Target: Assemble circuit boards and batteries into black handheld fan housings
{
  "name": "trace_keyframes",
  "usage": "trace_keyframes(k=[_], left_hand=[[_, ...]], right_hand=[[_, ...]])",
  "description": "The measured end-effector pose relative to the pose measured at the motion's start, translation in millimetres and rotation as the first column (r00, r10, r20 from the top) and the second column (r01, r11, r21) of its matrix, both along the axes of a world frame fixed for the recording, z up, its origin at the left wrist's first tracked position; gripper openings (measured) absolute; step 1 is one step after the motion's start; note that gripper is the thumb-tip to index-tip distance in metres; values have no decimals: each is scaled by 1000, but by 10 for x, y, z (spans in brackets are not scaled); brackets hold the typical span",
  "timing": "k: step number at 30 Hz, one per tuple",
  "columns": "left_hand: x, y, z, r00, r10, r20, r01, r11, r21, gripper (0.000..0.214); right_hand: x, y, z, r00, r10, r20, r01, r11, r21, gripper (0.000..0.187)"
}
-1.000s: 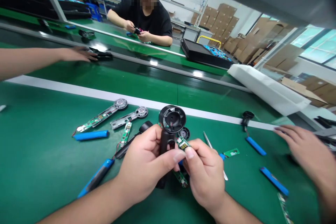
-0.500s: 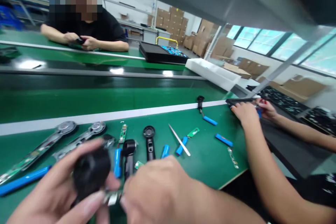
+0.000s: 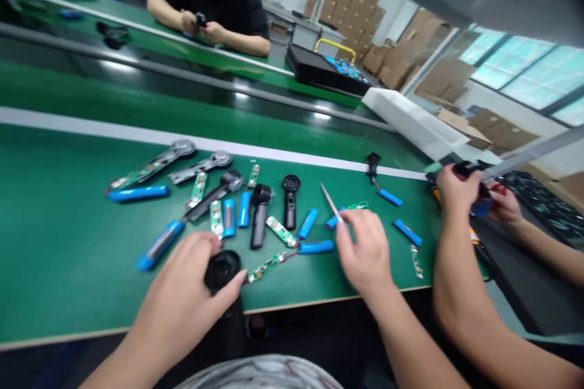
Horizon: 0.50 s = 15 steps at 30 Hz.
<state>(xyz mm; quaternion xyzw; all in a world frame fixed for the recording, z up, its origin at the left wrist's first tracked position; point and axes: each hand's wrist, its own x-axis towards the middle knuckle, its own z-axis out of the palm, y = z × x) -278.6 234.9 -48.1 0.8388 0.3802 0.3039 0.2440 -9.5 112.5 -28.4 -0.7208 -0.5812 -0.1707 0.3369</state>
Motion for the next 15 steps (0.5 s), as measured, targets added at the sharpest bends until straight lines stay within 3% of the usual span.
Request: trace_keyframes(k=[2,6,9,12,15], left_hand=[[55,-37,28,997,-1,-83,3,1000,26,28],[120,-122,3,989,-71,-126,80,995,65,21],[133,-139,-14,987,-129,-99,138,986,92,18],[136,-119,11,985,-143,-93,151,985,81,19],[146,-88,71,977,-157,-142,161,987,21,20]], right_hand=[[179,-36,-113,996,-89,-31,87,994,-72,21],[302,-69,-325,988,-123,-89,106,978,-178,28],[298,-103,-287,982,-136,-134,111,978,-178,29],[193,-178,-45,951,-141,-277,144,990,-9,22],[-58,-308,317,852,38,-521,133,949,287,6]])
